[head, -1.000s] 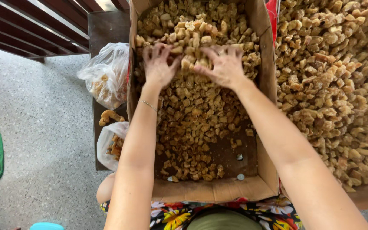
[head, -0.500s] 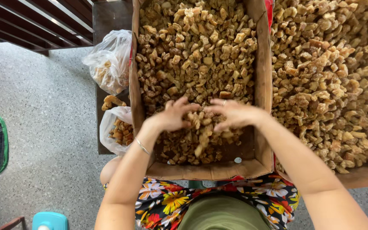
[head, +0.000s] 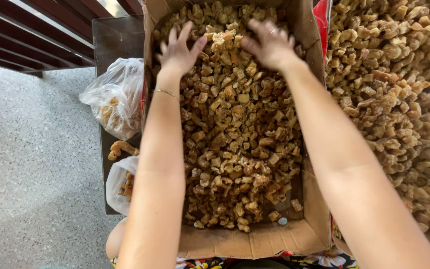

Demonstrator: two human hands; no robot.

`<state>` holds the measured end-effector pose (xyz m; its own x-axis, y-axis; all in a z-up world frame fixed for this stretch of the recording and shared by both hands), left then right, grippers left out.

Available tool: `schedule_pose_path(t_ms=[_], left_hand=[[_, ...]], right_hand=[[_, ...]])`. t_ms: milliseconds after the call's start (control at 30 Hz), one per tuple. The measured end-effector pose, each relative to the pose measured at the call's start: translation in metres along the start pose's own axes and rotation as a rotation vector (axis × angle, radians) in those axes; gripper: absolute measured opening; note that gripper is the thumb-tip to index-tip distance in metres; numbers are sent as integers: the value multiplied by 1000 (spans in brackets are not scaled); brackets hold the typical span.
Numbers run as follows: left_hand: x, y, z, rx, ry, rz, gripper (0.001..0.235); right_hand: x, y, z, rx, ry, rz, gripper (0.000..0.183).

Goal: The person repeatedly scoops dried fruit pieces from a large cardboard box with both hands, sifts them, and returns them to the same box. The person also transfers some pieces into a plastic bag placed beside the box.

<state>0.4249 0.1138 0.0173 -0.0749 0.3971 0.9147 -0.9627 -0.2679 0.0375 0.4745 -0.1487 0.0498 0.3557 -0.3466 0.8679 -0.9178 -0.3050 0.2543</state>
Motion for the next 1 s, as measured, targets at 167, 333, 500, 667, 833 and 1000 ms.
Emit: schedule_pose_path(t_ms=[167,333,500,667,833,1000], left_hand=[[-8,35,4,7,-227,-113,83],[-3,96,19,-50,-295,-346,76],[9,162,18,-142,-215,-312,80],[29,255,21,-195,-249,-243,72],[42,326,36,-199,-276,-136,72],[38,376,43,-193,-365,-85,72]], right_hand=[[-21,21,2,184,232,47,74],[-37,72,-19,272,262,-90,79],[-69,153,-36,384,172,-80,72],[-97,250,-37,462,214,34,80],[-112,326,-38,462,38,191,88],[-115,371,-30,476,-11,100,91]])
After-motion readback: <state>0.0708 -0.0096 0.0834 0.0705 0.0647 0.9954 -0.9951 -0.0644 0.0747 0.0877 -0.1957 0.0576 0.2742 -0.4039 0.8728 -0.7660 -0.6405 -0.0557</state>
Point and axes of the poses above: each hand's wrist, its own y-axis away from the middle knuckle, its own x-axis out of the back of the hand, z = x × y, the point moved 2 cm from there along -y, towards the middle knuckle, and after that the axes turned 6 degrees about z, right-handed, at the moved point
